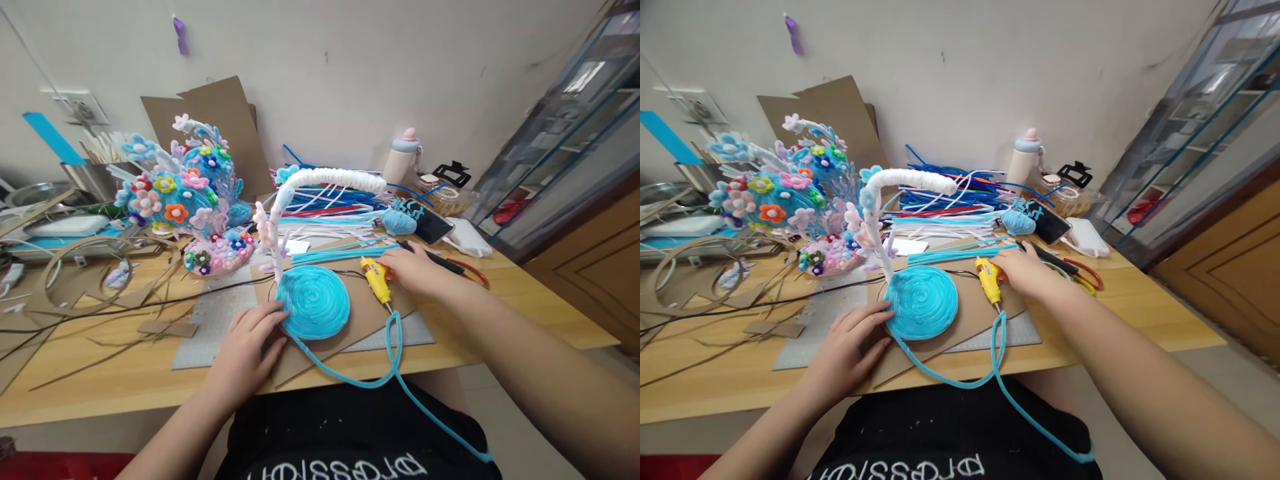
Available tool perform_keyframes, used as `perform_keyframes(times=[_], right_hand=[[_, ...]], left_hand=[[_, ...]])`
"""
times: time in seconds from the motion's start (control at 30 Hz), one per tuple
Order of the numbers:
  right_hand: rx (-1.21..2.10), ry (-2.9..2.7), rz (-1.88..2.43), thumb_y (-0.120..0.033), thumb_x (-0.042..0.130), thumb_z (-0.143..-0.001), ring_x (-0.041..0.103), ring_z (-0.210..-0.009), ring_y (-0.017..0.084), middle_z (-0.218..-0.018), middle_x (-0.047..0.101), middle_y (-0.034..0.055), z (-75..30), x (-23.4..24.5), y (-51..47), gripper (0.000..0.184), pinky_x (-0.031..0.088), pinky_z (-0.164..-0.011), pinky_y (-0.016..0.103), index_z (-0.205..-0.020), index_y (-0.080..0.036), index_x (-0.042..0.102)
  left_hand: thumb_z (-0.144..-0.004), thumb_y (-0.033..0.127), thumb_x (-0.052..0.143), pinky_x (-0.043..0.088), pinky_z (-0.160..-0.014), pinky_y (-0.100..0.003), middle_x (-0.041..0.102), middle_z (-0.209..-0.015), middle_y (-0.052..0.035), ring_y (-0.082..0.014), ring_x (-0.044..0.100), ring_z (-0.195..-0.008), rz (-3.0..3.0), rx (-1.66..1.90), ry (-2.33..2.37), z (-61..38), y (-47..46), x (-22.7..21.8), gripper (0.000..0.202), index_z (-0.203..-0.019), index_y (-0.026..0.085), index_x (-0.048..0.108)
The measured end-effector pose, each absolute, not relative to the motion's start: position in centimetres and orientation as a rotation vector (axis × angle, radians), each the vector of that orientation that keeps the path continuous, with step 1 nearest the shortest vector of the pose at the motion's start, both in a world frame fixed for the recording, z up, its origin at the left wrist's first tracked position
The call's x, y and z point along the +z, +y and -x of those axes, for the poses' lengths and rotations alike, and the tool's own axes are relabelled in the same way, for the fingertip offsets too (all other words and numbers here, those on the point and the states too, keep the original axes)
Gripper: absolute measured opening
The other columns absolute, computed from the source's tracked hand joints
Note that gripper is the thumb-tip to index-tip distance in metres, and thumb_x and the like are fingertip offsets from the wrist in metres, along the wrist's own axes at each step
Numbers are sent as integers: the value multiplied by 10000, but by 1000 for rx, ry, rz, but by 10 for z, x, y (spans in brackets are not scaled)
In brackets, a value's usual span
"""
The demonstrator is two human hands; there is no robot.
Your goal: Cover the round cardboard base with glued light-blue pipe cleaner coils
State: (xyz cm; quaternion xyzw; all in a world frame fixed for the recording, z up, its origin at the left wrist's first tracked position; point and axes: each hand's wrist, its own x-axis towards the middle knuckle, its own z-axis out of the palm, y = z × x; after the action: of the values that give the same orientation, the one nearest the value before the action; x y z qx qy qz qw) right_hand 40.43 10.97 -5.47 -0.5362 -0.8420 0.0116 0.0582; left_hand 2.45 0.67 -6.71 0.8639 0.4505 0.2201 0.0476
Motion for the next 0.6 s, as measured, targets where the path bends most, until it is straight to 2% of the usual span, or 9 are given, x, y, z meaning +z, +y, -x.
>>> perform_keyframes(times=[0.3,0.5,0.6], right_hand=[[258,-2105,1510,-310,578,-938,611,-1040,226,-1213,604,79,-431,-34,106,252,515,-883,446,-1154,-182,601],[579,-1614,1291,-337,573,-940,631,-995,220,-1199,608,87,-426,-39,96,318,540,-834,432,-1212,-174,559],[765,-1493,1199,-386,619,-889,649,-942,209,-1104,657,56,-414,-37,85,273,540,-822,404,-1101,-214,619]], left_hand=[[-899,226,524,447,-986,-447,580,-1308,-71,-241,540,-1208,-2611,731,1359,-25,5,-71,321,-1219,259,523],[-892,232,531,465,-984,-453,574,-1310,-77,-247,543,-1207,-2597,734,1346,-25,6,-72,326,-1218,258,526],[-890,231,530,467,-986,-451,574,-1311,-77,-247,543,-1209,-2592,725,1349,-25,6,-71,323,-1212,256,527]])
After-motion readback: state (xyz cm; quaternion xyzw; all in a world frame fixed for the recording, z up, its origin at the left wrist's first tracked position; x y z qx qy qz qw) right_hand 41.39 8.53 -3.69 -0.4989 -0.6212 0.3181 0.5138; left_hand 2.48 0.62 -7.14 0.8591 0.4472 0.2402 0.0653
